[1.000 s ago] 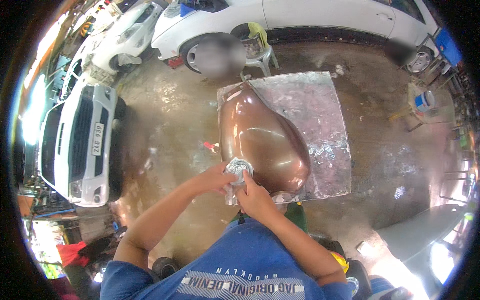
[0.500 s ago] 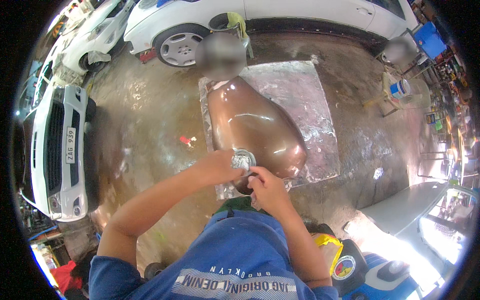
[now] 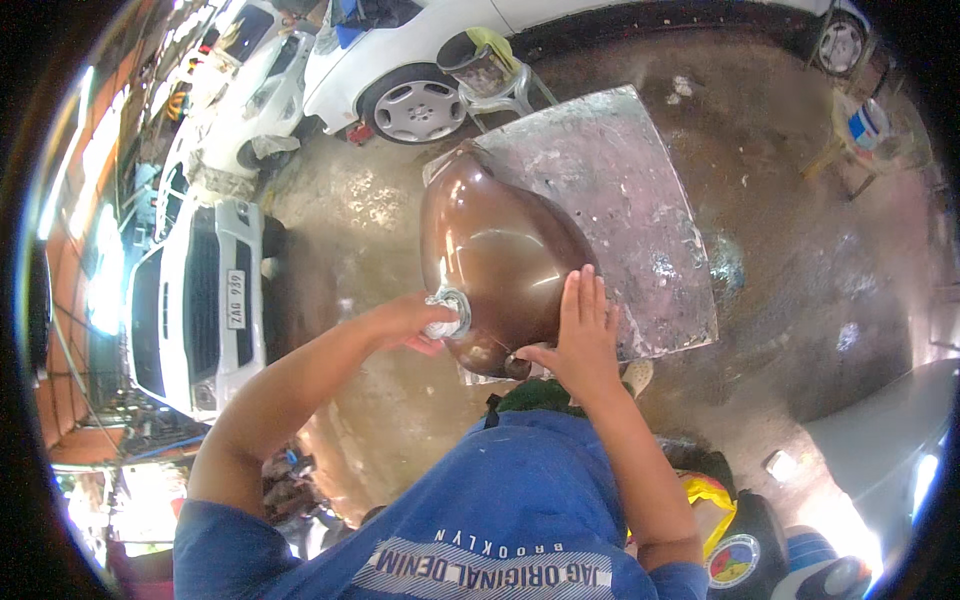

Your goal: The person wipes a brown car fuel tank with a green cloth, then walks to a cluttered table to pick up a white cloth. They return to the fuel tank and continue wiping its surface with the white cloth.

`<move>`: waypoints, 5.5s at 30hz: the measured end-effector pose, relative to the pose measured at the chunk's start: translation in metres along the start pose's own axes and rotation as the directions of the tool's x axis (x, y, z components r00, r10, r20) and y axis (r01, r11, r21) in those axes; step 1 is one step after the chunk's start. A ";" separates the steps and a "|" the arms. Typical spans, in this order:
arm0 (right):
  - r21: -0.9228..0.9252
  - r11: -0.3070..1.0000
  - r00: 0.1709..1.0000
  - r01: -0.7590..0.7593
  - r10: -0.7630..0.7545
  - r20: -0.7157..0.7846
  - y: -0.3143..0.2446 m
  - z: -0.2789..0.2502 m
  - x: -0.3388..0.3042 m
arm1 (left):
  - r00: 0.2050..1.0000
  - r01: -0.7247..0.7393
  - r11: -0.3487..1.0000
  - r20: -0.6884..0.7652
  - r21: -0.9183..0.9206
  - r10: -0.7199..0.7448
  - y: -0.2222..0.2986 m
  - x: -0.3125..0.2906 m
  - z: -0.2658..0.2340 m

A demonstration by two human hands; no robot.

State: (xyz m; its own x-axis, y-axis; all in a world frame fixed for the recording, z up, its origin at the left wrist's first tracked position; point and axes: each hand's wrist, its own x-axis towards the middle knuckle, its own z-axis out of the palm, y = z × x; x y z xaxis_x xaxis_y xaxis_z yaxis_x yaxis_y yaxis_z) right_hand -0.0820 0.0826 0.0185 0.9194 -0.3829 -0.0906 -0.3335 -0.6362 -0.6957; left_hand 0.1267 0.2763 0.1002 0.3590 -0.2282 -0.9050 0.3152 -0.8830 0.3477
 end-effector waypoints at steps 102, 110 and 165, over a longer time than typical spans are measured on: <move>-0.110 0.959 0.965 0.261 -0.260 0.019 -0.038 -0.020 0.010 | 0.727 -0.575 0.658 -0.064 0.486 0.683 -0.059 -0.004 -0.013; -0.483 0.679 0.828 0.554 -0.385 0.408 -0.191 0.033 0.041 | 0.664 -0.638 0.574 0.010 -0.513 0.747 -0.123 0.015 -0.012; -0.788 0.614 0.856 -0.044 0.430 0.287 -0.261 0.098 0.082 | 0.965 -0.259 0.805 -0.185 -0.534 0.187 -0.444 0.220 -0.106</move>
State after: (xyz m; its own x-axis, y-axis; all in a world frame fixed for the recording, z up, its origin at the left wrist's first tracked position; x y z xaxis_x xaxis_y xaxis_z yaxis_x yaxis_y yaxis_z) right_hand 0.1012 0.2832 0.1231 0.7034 -0.4092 -0.5811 -0.4100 -0.9015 0.1386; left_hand 0.1591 0.6615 -0.2277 0.5681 -0.3095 -0.7625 0.6297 -0.4332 0.6449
